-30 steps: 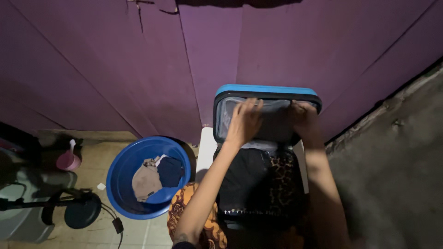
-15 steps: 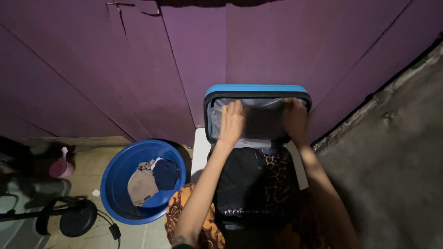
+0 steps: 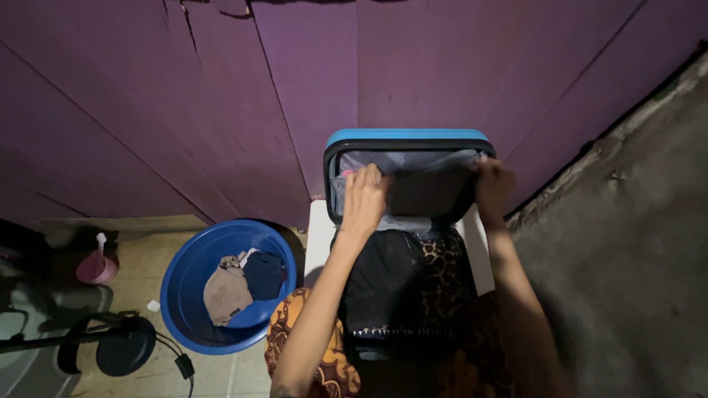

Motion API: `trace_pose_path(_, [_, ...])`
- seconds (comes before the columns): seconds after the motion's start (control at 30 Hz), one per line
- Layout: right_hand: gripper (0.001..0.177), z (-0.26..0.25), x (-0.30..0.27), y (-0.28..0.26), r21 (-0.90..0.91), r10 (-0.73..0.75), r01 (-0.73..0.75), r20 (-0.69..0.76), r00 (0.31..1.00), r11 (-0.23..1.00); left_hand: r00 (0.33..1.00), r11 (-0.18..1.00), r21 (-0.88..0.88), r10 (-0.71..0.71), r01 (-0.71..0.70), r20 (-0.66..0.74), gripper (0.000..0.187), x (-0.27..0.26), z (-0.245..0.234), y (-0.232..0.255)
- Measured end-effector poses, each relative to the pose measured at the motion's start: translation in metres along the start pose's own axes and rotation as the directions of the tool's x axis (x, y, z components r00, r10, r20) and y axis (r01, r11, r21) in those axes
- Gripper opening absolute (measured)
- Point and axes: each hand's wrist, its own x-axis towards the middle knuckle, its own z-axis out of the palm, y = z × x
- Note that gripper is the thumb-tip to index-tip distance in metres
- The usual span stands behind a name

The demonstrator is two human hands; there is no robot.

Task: The person opens a small blue suitcase and places various toiletries, including bottles and small containers, into the zippered compartments inside the lid.

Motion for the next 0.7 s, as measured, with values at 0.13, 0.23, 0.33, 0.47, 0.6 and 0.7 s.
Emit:
trace_pose_path(0.13, [0.024, 0.008, -0.011, 0.056, 0.204, 0.316, -0.320, 0.051, 0.947, 0.925, 0.997, 0.999, 0.004, -0.034, 0.034, 0.076, 0.012, -0.004, -0.016, 0.003])
trace_pose_path(0.23, [0.023, 0.019, -0.025, 0.106, 0.233, 0.395, -0.403, 0.083, 0.915, 0.885, 0.996, 0.997, -0.052, -0.058, 0.062, 0.069, 0.012, -0.007, -0.031, 0.004])
trace_pose_path(0.33, [0.022, 0.029, -0.056, 0.131, 0.212, 0.363, -0.377, 0.102, 0.926, 0.902, 0.984, 0.981, -0.126, -0.131, 0.147, 0.124, 0.011, -0.010, -0.050, 0.006])
trace_pose_path(0.47, [0.022, 0.037, -0.105, 0.159, 0.222, 0.294, -0.316, 0.128, 0.947, 0.923, 0.964, 0.966, -0.197, -0.123, 0.171, 0.236, 0.018, -0.016, -0.076, 0.006])
trace_pose_path(0.6, [0.021, 0.042, -0.121, 0.167, 0.289, 0.166, -0.200, 0.136, 0.977, 0.936, 0.915, 0.953, -0.256, -0.047, 0.161, 0.401, 0.023, -0.037, -0.091, 0.013])
trace_pose_path(0.7, [0.021, 0.021, -0.123, 0.175, 0.249, -0.155, 0.112, 0.161, 0.975, 0.962, 0.763, 0.902, -0.416, 0.185, 0.118, 0.619, 0.018, -0.069, -0.080, 0.022])
